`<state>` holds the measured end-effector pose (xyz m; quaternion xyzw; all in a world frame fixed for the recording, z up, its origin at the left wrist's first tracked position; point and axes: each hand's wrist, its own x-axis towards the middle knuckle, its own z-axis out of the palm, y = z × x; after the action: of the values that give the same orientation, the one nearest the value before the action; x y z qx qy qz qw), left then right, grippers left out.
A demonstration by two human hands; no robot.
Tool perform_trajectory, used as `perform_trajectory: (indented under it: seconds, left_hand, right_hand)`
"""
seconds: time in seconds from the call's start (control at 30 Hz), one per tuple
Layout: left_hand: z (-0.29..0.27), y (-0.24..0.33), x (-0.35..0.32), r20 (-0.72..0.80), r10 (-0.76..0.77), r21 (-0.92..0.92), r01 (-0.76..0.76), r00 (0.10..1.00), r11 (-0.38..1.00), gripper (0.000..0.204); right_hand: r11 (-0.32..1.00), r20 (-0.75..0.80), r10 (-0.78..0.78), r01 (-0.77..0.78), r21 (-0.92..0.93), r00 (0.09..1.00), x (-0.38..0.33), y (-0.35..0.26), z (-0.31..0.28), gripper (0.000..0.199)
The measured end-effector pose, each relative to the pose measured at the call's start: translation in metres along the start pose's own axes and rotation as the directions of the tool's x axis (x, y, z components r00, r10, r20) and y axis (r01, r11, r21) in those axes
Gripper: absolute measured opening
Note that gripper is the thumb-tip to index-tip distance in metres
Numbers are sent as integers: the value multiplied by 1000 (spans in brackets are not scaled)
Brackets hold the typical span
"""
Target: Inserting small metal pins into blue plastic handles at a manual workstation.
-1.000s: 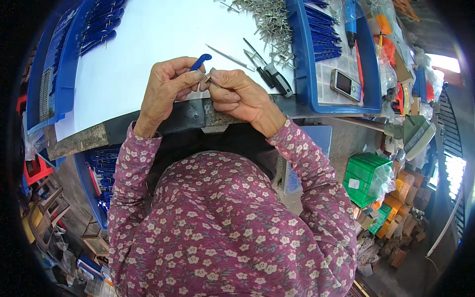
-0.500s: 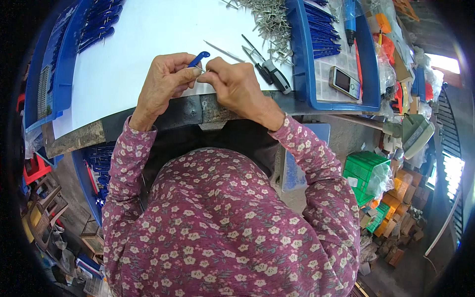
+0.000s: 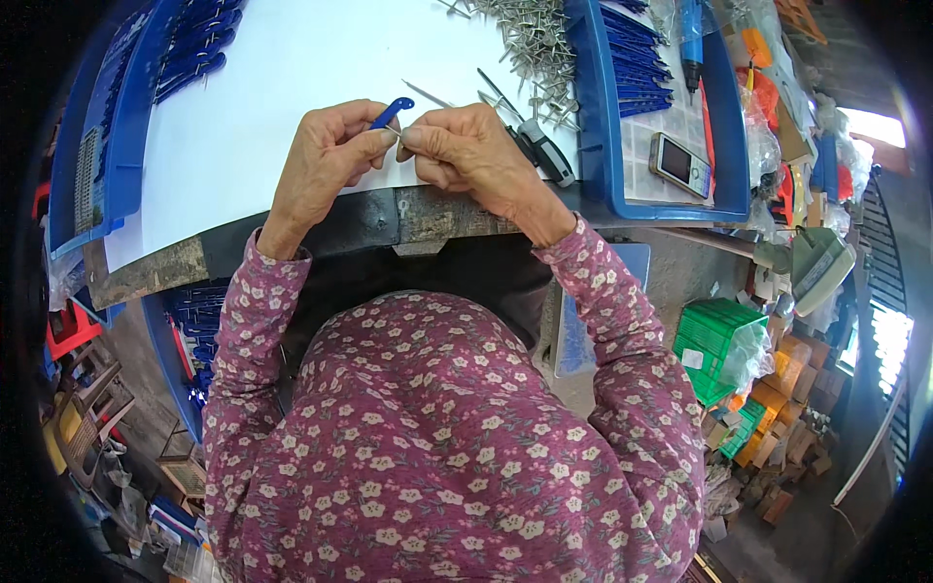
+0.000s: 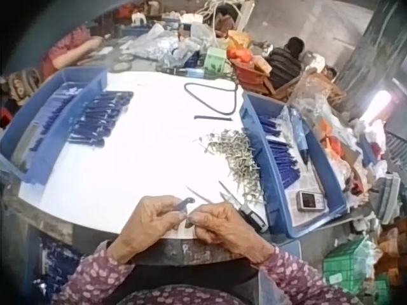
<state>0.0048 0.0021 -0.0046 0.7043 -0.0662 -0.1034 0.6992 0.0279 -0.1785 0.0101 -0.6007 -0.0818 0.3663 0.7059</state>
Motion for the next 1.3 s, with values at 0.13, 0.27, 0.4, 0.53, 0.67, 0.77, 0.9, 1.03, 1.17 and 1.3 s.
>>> perform_trajectory:
  seconds: [0.13,0.27,0.4,0.53,0.67,0.77,0.9,1.03,1.17,1.3]
  left_hand:
    - [-1,2,-3,-12,30,11,-30,999,999,19]
    - [-7,2,-4,42,-33,-117,38,999,992,20]
    - [-5,4,-5,-6,3,26,-3,1000,1000,21]
    - [-5,4,-6,-9,-19,7,19,1000,1000,21]
    - [-4,6,-5,-18,-21,2,21,1000,1000,20]
    - [-4,4,-2,-5,18,33,-18,1000,999,18]
    - [-3,3,-1,-36,1,-103,-4,999,995,16]
    - [-8,3,-1,-5,-38,-145,37,999,989,16]
    - [-8,4,-1,-16,-36,-85,35,999,996,17]
    - [-4,4,-3,-19,-25,-89,24,999,996,18]
  right_hand:
    - [995,-31,-8,11,101,999,1,9,5,27]
    - [981,-38,-61,67,181,997,3,12,9,24]
    - [987,-86,-135,141,72,987,2,17,10,20]
    - [968,-165,-231,210,-138,959,2,13,19,14]
    - [698,-118,-514,334,-633,849,3,15,18,9]
    - [275,84,-707,381,-883,703,7,20,13,11]
    - [486,-54,-610,319,-814,791,4,14,17,12]
    - [907,-39,-203,173,-385,978,0,-5,11,25]
    - [995,77,-9,1,100,997,5,1,2,31]
    - [854,236,37,-154,498,971,9,21,-1,29]
